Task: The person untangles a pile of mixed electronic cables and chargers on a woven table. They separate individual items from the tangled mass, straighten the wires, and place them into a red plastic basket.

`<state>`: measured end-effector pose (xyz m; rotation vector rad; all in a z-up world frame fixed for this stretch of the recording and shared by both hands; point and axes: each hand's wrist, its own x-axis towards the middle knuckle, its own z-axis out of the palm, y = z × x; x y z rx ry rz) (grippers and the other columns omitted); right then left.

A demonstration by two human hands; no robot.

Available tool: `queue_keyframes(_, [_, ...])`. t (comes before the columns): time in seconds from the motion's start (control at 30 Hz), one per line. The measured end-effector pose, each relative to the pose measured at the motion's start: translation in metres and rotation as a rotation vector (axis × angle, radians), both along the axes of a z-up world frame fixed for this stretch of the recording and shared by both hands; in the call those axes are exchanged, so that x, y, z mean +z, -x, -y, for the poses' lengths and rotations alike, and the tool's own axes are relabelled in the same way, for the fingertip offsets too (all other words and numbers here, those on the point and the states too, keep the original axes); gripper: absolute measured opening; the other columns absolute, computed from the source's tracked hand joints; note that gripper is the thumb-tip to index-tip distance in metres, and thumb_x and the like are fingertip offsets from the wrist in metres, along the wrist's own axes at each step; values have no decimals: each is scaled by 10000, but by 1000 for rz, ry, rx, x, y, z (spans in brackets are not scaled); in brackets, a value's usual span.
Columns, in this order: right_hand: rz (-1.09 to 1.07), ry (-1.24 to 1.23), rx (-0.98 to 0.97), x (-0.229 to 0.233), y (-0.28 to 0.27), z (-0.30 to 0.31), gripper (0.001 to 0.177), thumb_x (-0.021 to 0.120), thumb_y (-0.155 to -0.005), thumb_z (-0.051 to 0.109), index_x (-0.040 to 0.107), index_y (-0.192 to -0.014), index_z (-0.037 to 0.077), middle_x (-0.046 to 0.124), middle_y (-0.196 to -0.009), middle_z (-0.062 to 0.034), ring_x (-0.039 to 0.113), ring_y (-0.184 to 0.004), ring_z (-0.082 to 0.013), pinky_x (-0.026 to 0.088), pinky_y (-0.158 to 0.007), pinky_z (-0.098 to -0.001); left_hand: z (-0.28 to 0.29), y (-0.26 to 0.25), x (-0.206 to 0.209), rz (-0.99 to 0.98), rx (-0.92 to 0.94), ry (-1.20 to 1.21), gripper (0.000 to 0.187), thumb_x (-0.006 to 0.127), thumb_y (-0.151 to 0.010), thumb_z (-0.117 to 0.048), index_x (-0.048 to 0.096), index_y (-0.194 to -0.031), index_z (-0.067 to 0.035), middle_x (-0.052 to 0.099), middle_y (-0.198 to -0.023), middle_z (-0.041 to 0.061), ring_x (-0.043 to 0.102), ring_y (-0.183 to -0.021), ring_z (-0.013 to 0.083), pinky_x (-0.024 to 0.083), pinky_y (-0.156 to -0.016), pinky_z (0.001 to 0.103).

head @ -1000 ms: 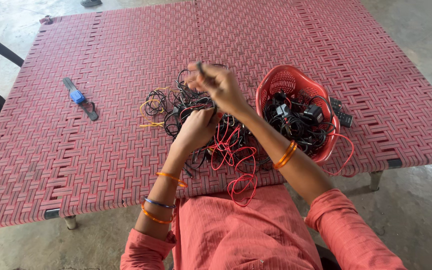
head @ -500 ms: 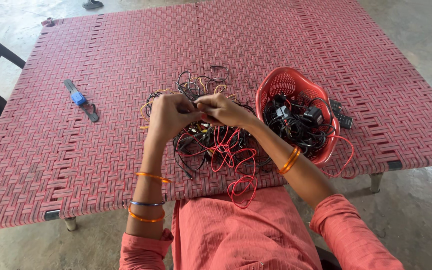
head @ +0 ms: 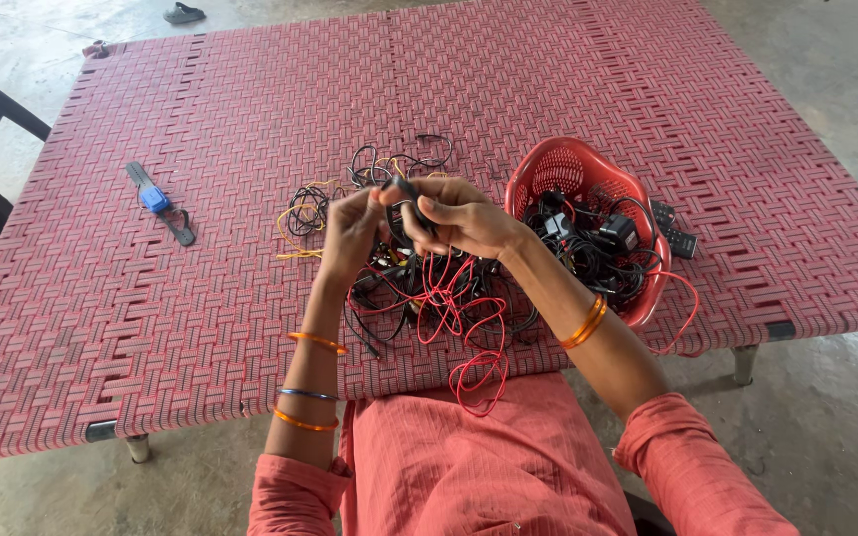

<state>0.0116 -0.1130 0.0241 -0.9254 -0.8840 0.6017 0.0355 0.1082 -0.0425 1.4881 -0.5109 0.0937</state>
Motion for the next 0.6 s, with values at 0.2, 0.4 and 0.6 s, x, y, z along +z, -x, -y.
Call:
queue_keyframes(0.2, [78, -79, -370, 13, -2, -9, 448, 476, -1120, 147, 434, -1563, 90, 712, -1181, -168, 716, -955, -229, 611, -884, -362, 13, 15, -18, -95, -11, -261, 313, 527, -1092, -255, 741, -1206, -56, 513, -668, -62, 483, -570, 31, 440, -515, 232])
queue_keyframes(0.4, [201, -71, -811, 18, -25, -6, 527, 445, -1092, 23, 320, -1596, 109, 698, -1308, -167, 753, -1007, -245, 647, -874, -358, 23, 54, 3, 48, 51, -514, 239, 582, -1029, -166, 785, -1124, -80, 382, -557, 7, 356, -520, 49, 333, -471, 269])
queue_keyframes(0.6, [539, 311, -856, -6, -29, -14, 621, 449, -1058, -53, 272, -1633, 101, 722, -1101, -118, 700, -868, -167, 610, -812, -282, 22, 61, 35, 267, 205, -511, 215, 679, -1001, -186, 800, -890, -47, 462, -487, 33, 338, -469, 64, 288, -444, 288])
